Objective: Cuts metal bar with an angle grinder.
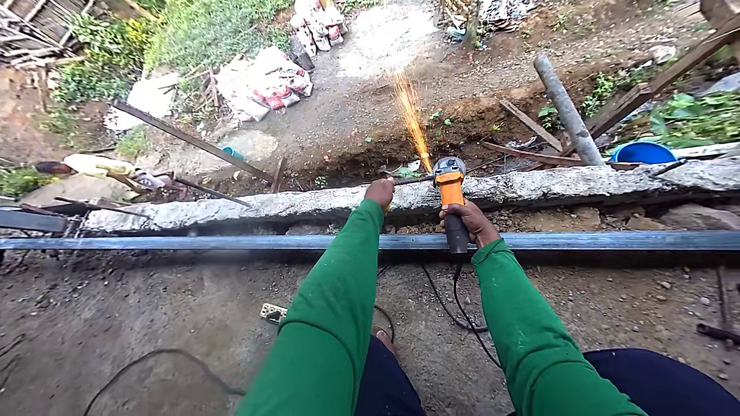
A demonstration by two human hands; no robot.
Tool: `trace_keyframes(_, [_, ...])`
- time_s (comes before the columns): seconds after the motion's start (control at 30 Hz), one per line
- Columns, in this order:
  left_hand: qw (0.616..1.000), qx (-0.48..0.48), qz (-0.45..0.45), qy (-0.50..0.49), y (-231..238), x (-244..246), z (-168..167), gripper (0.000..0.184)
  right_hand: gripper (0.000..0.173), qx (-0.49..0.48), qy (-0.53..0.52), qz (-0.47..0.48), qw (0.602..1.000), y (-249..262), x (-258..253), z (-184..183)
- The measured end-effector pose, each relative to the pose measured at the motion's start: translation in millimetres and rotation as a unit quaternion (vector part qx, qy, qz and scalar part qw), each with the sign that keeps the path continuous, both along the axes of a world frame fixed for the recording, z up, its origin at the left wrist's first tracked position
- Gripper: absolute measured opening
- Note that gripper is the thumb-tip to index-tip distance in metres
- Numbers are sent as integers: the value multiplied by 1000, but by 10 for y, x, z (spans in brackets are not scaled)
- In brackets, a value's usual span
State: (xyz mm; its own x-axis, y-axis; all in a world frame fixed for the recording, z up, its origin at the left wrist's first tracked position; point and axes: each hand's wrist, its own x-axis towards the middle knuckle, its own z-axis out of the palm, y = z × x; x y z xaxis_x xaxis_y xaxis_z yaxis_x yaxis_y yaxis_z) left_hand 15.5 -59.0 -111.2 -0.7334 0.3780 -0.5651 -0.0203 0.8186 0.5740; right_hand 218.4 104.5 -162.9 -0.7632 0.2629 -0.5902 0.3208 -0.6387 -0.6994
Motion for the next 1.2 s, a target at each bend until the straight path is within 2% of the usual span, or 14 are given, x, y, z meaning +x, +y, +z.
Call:
trace_keyframes(0.47, [999,3,26,-29,-64,71,-70,58,45,8,-17,-1,1000,-52,-51,20])
trace_keyframes(0.57, [996,1,54,-65,-103,121,-143,57,46,4,-19,-3,1000,-51,-57,17])
trace_keyframes(0.73, [987,4,108,-116,-101,171,-91,58,48,1,-23,-5,1000,-50,-72,-23])
trace_keyframes(0.87, [980,41,128,-145,-98,226,35,60,46,5,-26,-6,1000,-71,-59,-1])
trace_keyframes(1.1, [985,48,94,-139,-174,198,184,60,54,19,-38,27,999,-146,-6,13])
trace_keyframes(1.2, [990,36,67,-117,-333,146,304,59,59,22,-1,9,1000,-253,-37,-35])
